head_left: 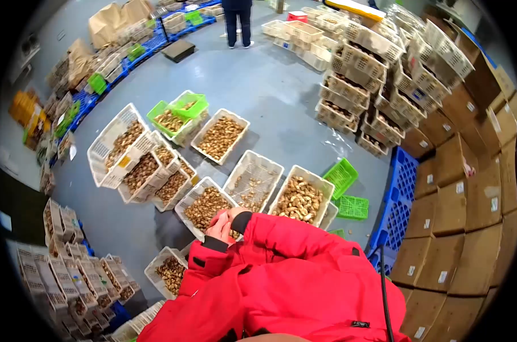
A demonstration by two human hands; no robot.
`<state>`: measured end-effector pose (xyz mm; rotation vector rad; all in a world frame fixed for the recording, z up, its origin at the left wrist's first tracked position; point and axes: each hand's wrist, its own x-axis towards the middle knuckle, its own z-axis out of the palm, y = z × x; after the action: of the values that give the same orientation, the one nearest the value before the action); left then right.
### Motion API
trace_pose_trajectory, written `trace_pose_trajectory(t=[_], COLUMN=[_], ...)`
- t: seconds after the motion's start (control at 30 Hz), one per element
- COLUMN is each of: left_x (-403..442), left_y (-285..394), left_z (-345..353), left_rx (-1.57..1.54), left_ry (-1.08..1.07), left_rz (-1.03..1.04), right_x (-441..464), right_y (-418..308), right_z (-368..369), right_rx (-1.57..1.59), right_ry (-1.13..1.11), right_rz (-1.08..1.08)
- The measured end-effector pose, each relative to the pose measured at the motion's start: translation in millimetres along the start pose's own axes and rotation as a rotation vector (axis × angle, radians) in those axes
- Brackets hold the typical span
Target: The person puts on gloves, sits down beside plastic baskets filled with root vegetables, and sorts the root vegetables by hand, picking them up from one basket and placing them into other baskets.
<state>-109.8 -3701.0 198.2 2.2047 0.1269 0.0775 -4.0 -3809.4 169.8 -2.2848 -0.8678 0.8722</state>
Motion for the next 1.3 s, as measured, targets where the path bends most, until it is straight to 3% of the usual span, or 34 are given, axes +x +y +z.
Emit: trace_pose_trajectory(t=[0.03,0.07,0.13,0.2,0.33,0.4,0.47,0.53,0.6,0.63,0.67,0.7,0.77,0.83,0.93,0.97,1.0,1.17,1.27,1.3], left_x=[-1,1,0,1,17,22,30,41,46,48,49,48,46,44,46,44,43,39,38,39], left_y=[-16,-17,-5,12,9,21,18,28,54,51,46,50,59,56,55,52,49,43,40,42], left_z=[11,16,11,10,15,14,26,27,19,22,25,22,18,20,20,19,20,24,28,29], left_rx=[-0.036,-0.056,-0.076,-0.021,-0.062,-0.016,-0.05,-0.121,-0.238,-0.273,-0.305,-0.297,-0.283,-0.255,-0.251,-0.24,-0.23,-0.199,-0.169,-0.17], left_ry=[0.076,0.124,-0.049,-0.034,0.066,0.017,0.076,0.141,0.177,0.183,0.19,0.175,0.132,0.118,0.111,0.074,0.04,0.026,0.004,0.03], left_rz=[0.143,0.222,0.011,0.032,0.055,0.014,0.091,0.131,0.109,0.096,0.076,0.096,0.086,0.08,0.163,0.139,0.121,0.151,0.122,0.198], right_x=[12,33,75,106,117,78,86,93,113,122,69,108,85,84,89,84,94,99,103,96], right_y=[9,39,83,110,105,48,41,23,37,54,17,66,44,45,45,53,61,60,68,65], right_z=[12,39,96,132,101,35,6,-34,-35,-27,-58,-30,-41,-45,-38,-29,-22,-18,-9,-12], right_rx=[0.022,0.173,0.618,1.214,1.931,2.033,2.041,2.038,1.912,2.002,1.938,1.907,1.894,1.856,1.973,1.948,2.054,2.094,2.059,2.025], right_ry=[-0.023,-0.009,0.035,0.051,-0.105,-0.054,-0.172,-0.191,0.054,0.004,0.241,0.237,0.244,0.04,-0.16,-0.14,-0.182,-0.059,-0.094,-0.104], right_rz=[0.154,0.047,0.098,0.1,-0.126,-0.044,-0.307,-0.332,-0.187,-0.163,-0.092,-0.168,-0.194,-0.297,-0.232,-0.263,-0.164,-0.271,-0.232,-0.113])
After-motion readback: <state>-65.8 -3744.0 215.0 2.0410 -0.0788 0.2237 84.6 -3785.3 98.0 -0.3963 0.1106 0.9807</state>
